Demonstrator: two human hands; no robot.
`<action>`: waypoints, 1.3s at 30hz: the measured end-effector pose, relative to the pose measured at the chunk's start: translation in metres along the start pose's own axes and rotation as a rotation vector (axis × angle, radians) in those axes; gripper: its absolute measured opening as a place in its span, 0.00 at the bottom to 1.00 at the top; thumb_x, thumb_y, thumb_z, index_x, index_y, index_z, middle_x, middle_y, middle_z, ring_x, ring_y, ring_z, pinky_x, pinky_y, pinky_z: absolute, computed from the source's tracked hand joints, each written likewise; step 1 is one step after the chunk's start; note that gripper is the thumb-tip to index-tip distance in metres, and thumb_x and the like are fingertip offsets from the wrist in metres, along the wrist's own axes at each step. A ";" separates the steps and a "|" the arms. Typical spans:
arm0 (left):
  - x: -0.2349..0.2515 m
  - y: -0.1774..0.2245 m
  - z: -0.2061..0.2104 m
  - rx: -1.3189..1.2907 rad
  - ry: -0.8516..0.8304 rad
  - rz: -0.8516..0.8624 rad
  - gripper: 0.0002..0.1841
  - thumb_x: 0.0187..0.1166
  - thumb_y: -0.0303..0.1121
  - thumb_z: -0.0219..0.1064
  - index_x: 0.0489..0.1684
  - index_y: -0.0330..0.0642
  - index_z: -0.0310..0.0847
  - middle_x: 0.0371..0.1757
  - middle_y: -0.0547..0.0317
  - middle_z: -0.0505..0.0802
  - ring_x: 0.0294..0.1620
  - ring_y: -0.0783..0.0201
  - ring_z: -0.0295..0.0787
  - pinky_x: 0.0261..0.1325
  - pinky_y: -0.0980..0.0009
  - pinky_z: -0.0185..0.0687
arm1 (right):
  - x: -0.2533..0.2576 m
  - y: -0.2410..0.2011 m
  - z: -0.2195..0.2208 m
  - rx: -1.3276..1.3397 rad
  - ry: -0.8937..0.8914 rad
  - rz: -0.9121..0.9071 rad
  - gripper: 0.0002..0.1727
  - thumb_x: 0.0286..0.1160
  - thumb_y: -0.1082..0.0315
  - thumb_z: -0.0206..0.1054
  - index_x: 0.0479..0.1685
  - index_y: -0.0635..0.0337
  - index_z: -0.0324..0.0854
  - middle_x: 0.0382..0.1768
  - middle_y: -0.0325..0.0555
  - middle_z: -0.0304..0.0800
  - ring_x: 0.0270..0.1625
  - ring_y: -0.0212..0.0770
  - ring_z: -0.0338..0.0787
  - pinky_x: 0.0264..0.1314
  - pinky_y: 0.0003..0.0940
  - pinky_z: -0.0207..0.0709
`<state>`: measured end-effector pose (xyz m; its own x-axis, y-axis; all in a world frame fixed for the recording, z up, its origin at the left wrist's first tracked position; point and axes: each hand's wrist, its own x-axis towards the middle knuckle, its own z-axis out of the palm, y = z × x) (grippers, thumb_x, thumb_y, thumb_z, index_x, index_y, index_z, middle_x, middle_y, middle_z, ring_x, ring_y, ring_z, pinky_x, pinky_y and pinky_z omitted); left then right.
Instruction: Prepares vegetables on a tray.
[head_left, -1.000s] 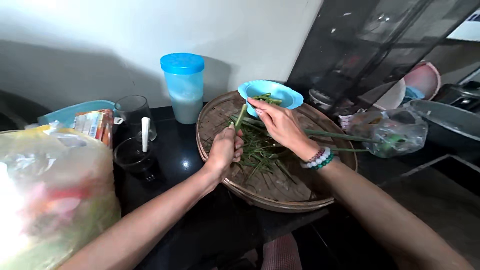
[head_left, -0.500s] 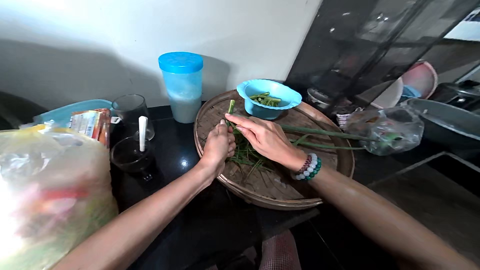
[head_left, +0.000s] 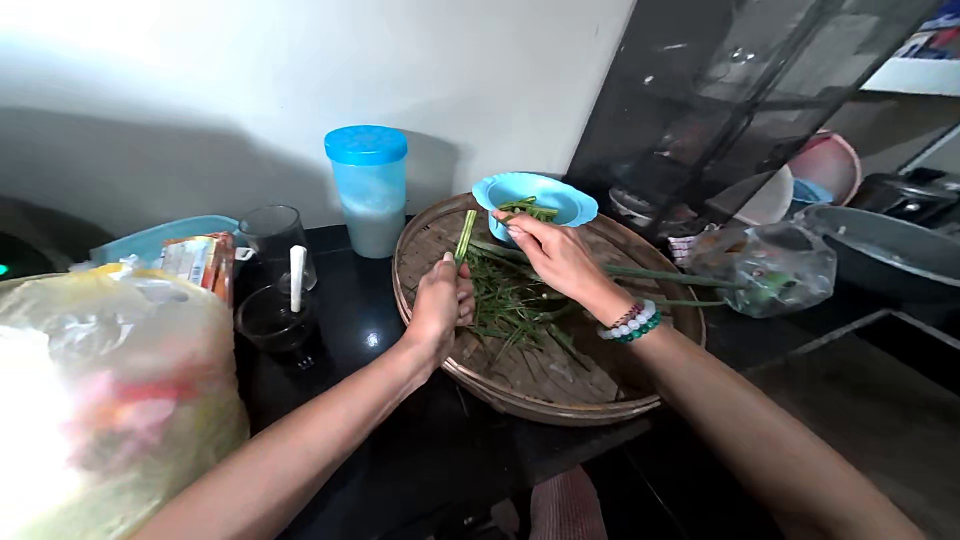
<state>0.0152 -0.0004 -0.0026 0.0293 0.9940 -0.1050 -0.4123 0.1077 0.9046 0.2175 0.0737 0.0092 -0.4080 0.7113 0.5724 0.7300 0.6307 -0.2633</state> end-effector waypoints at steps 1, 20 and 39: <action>0.002 0.002 -0.002 -0.032 0.019 -0.010 0.22 0.98 0.47 0.36 0.43 0.43 0.72 0.15 0.69 0.66 0.11 0.74 0.58 0.17 0.80 0.58 | 0.000 -0.001 -0.002 0.031 -0.047 0.039 0.24 0.93 0.47 0.49 0.69 0.45 0.86 0.49 0.46 0.95 0.45 0.48 0.94 0.46 0.59 0.84; 0.005 -0.002 -0.002 0.721 -0.283 0.035 0.23 0.97 0.44 0.41 0.76 0.46 0.76 0.36 0.61 0.87 0.26 0.71 0.79 0.32 0.76 0.77 | -0.012 -0.021 -0.023 0.680 -0.225 0.413 0.14 0.87 0.50 0.63 0.47 0.51 0.76 0.13 0.39 0.62 0.08 0.30 0.56 0.08 0.22 0.49; 0.018 -0.011 -0.008 0.526 0.032 0.132 0.19 0.97 0.41 0.43 0.48 0.41 0.78 0.25 0.63 0.79 0.21 0.69 0.72 0.29 0.73 0.72 | -0.013 -0.035 0.023 -0.214 -0.025 -0.238 0.25 0.92 0.52 0.52 0.86 0.28 0.72 0.31 0.45 0.83 0.20 0.45 0.80 0.16 0.43 0.69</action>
<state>0.0130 0.0162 -0.0172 -0.0226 0.9996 0.0185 0.1011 -0.0161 0.9947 0.1845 0.0497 -0.0071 -0.5927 0.5603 0.5787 0.7100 0.7026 0.0469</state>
